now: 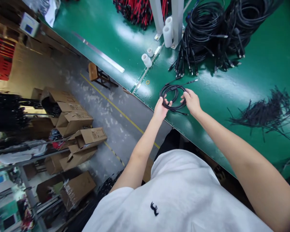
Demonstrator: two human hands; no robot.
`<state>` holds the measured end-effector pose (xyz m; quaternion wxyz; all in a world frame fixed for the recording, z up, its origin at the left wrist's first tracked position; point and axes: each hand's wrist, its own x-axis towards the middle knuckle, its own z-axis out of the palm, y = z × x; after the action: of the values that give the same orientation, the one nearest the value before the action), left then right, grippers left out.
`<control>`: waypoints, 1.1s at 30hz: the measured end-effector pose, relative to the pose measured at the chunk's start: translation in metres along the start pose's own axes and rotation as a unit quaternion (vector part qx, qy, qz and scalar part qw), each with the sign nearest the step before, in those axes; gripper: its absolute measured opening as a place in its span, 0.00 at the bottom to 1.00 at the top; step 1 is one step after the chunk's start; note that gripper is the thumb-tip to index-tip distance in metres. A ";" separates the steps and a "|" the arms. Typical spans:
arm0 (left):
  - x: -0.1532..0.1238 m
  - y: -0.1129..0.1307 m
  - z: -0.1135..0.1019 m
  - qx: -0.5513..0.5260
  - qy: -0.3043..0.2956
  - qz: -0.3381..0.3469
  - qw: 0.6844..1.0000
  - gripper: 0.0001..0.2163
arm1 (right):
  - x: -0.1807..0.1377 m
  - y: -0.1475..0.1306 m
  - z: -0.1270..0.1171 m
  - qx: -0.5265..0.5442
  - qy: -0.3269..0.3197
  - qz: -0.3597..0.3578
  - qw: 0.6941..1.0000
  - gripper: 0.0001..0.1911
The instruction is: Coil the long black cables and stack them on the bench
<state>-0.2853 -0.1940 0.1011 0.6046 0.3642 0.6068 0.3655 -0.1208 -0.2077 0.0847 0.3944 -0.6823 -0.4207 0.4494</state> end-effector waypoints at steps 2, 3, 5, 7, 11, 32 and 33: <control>0.033 -0.006 -0.012 0.139 0.048 0.038 0.988 0.19 | 0.033 0.003 0.020 -0.053 -0.020 0.008 0.998 0.25; 0.047 -0.012 -0.018 0.205 0.066 0.053 0.975 0.19 | 0.045 0.007 0.029 -0.085 -0.028 0.018 0.996 0.26; 0.066 -0.025 -0.026 0.312 0.077 0.065 0.945 0.22 | 0.057 0.021 0.042 -0.149 -0.031 0.026 0.988 0.29; 0.072 -0.040 -0.029 0.382 0.056 0.057 0.921 0.24 | 0.053 0.036 0.048 -0.192 -0.019 0.009 0.981 0.31; 0.055 -0.062 -0.014 0.400 0.002 0.040 0.916 0.22 | 0.016 0.057 0.040 -0.192 0.057 0.002 0.980 0.32; -0.243 0.073 0.026 0.058 -0.392 0.029 0.918 0.19 | -0.321 0.162 -0.021 0.004 0.078 0.240 0.968 0.06; -0.275 0.086 0.027 0.081 -0.400 0.051 0.912 0.21 | -0.351 0.181 -0.035 0.001 0.109 0.278 0.954 0.07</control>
<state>-0.2578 -0.3965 0.3056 0.7455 0.5583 0.3222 0.1694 -0.1334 -0.5998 0.0276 0.2981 -0.8166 -0.1688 0.4645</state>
